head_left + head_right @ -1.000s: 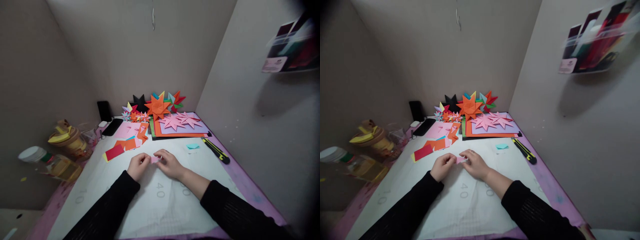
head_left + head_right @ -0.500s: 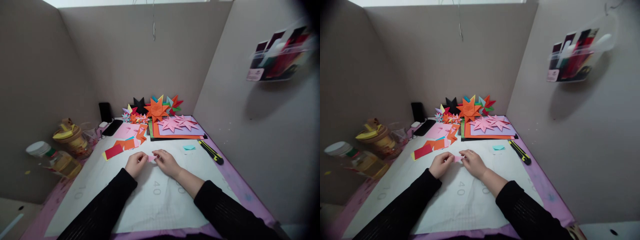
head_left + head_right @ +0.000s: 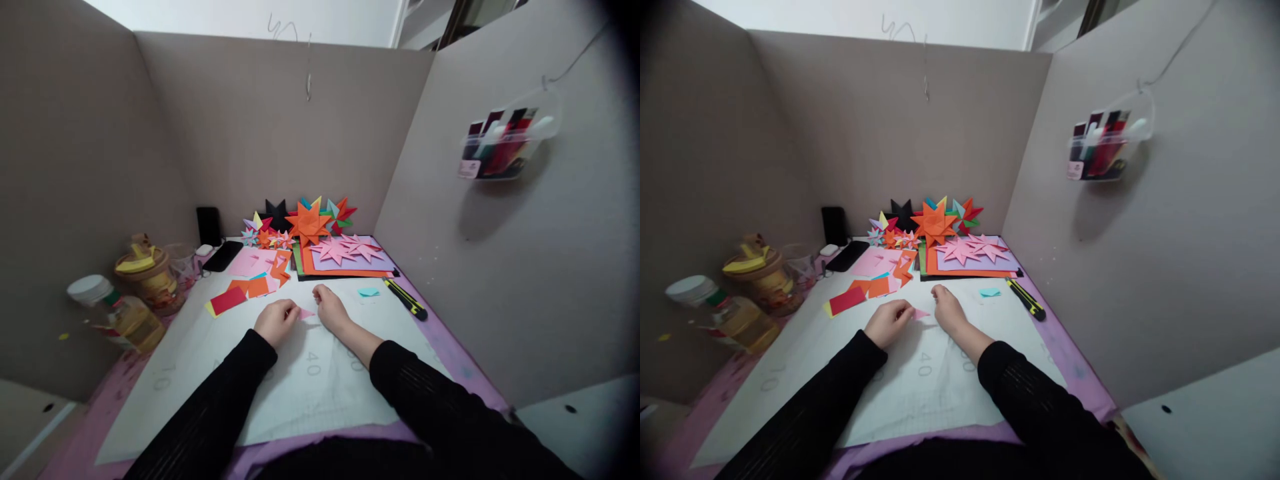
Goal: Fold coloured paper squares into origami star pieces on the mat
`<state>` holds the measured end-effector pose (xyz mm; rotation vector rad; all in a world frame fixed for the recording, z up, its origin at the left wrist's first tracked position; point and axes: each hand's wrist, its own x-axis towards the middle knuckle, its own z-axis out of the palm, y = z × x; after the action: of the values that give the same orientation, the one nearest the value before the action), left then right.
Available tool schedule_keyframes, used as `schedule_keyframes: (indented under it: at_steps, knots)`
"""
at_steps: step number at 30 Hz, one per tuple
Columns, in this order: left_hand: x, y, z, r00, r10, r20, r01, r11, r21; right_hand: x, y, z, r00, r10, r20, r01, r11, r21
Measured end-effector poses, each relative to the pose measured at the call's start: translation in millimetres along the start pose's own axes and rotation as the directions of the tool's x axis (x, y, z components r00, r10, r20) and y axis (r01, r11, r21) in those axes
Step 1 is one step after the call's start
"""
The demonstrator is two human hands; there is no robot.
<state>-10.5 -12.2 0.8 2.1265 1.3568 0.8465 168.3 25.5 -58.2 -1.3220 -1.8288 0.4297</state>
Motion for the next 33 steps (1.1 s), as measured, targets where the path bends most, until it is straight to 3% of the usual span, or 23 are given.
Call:
schedule_keyframes:
  at_steps: [4,10,14,16,19,24,33]
  knots:
    - [1,-1,6.4,0.992,-0.115,0.057,0.124,0.968,-0.216,-5,-5,-6,1.000,-0.005,-0.001,0.006,0.998,0.061]
    - [3,-17,15.4,0.968,-0.246,-0.044,0.220,0.922,-0.319,-23,-26,-21,0.985,-0.169,0.040,0.152,0.950,0.272]
    - [4,-21,21.4,0.967,-0.254,-0.028,0.223,0.893,-0.391,-24,-33,-21,0.963,-0.267,0.040,0.255,0.947,0.196]
    - [3,-18,24.8,0.973,-0.232,-0.018,0.206,0.895,-0.396,-23,-31,-19,0.972,-0.236,0.016,0.231,0.960,0.159]
    - [-4,-10,29.4,0.979,-0.196,-0.049,0.162,0.907,-0.390,-22,-28,-18,0.979,-0.182,0.096,0.161,0.967,0.196]
    - [-18,1,33.2,0.962,-0.251,-0.110,0.184,0.890,-0.418,-27,-27,-16,0.993,0.028,0.110,-0.064,0.939,0.339]
    - [-20,0,34.1,0.971,-0.237,-0.035,0.196,0.870,-0.452,-27,-29,-17,0.971,-0.011,0.237,-0.084,0.918,0.388]
